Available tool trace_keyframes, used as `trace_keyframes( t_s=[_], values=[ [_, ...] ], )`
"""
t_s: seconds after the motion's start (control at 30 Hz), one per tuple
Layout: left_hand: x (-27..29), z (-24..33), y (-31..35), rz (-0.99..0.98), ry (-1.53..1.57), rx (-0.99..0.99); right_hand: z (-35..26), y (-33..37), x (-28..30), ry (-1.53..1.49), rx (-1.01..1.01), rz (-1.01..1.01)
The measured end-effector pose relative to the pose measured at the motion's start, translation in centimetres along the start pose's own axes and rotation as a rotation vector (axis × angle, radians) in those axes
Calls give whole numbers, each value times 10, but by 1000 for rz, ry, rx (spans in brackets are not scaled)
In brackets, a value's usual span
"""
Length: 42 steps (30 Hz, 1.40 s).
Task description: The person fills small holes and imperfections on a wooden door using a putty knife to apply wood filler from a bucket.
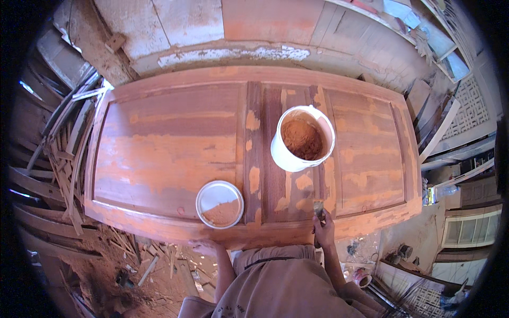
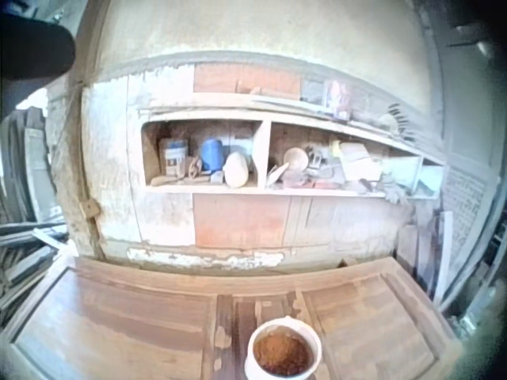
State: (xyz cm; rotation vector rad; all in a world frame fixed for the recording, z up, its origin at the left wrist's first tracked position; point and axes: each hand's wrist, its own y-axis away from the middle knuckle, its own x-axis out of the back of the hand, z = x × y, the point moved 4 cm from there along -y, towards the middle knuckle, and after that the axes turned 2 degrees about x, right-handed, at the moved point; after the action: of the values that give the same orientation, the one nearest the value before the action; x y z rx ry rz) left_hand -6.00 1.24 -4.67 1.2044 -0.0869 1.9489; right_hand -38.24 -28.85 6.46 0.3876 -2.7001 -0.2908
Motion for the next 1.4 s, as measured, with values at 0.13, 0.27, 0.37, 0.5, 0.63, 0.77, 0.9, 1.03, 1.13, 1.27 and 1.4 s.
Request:
trace_keyframes(
  t_s=[0.13,0.27,0.37,0.5,0.63,0.77,0.9,1.03,1.13,1.27,1.4],
  values=[
    [16,7,4,42,249,60,6,-13,-5,-216,-45,-49],
    [22,10,-21,148,388,-73,8,-18,20,-256,-90,37],
    [61,78,-36,206,572,-352,20,-14,36,-350,-103,137],
    [57,225,31,-381,696,-713,34,-7,57,-528,-164,204],
    [-18,289,165,-1011,405,-872,59,-16,64,-480,9,311],
    [-86,277,288,-1316,84,-945,72,-15,60,-537,-76,259],
    [-98,269,318,-1234,78,-1035,55,-11,65,-550,-80,282],
    [-90,268,330,-1254,153,-998,74,-14,74,-441,3,339],
    [-87,273,328,-1223,157,-1021,48,-21,81,-584,-234,227],
    [-89,270,312,-1188,165,-964,18,-24,98,-598,-241,196],
    [-84,268,295,-1137,130,-965,18,-23,98,-845,-302,98]
  ],
)
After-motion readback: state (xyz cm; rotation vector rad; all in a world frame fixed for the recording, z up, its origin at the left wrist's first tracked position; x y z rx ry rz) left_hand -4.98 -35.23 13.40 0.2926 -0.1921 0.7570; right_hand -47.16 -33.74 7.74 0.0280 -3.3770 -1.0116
